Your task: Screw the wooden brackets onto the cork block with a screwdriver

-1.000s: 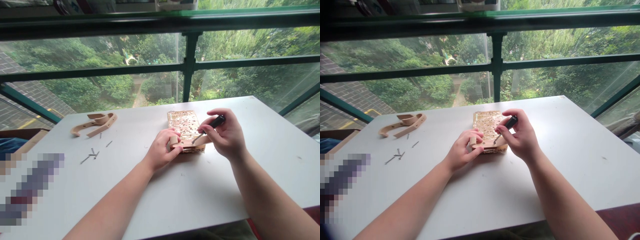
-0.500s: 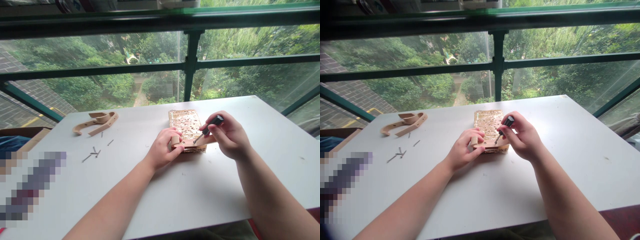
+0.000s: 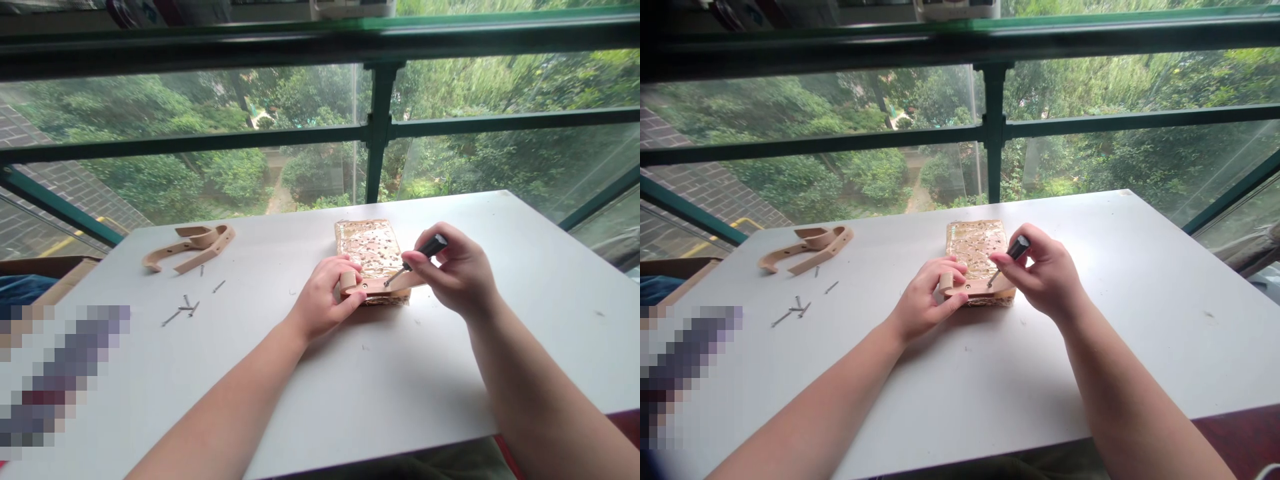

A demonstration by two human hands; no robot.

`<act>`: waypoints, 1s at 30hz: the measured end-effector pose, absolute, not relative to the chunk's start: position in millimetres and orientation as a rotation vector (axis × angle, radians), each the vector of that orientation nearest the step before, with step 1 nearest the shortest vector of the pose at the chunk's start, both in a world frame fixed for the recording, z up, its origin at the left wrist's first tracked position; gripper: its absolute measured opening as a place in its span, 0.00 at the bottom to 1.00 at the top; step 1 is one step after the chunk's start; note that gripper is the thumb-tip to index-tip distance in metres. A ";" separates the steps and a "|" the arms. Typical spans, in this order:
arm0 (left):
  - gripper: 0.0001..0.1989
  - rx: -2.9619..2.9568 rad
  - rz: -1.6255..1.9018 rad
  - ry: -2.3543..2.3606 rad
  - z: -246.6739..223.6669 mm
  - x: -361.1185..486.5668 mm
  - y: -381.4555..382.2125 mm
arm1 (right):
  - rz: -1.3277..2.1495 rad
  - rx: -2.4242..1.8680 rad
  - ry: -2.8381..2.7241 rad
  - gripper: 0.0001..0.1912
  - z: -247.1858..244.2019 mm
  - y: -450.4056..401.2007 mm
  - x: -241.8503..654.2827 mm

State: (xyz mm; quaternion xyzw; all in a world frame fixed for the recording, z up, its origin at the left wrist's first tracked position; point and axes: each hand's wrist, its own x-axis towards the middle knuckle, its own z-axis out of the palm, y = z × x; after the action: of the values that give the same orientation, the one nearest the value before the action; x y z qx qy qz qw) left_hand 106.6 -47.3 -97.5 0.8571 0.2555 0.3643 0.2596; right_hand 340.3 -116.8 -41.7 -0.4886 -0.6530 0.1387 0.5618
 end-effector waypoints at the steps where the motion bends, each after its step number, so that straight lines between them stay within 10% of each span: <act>1: 0.10 2.320 0.988 0.695 -97.3 106.8 -47.4 | 0.324 -1.147 -1.522 0.09 -42.6 -116.5 339.7; 13: 0.10 2.324 0.971 0.723 -93.9 107.7 -49.1 | 0.477 -0.979 -1.507 0.22 -47.4 -112.7 336.2; 30: 0.10 2.338 0.986 0.699 -96.0 106.6 -48.3 | 0.471 -1.058 -1.618 0.07 -44.3 -114.1 343.8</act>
State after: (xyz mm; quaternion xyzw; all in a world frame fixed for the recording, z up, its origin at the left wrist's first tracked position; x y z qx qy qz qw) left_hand 106.6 -48.3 -96.0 0.8597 0.2570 0.3624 0.2520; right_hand 343.8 -114.1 -44.3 -0.4458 -0.6819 0.1984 0.5448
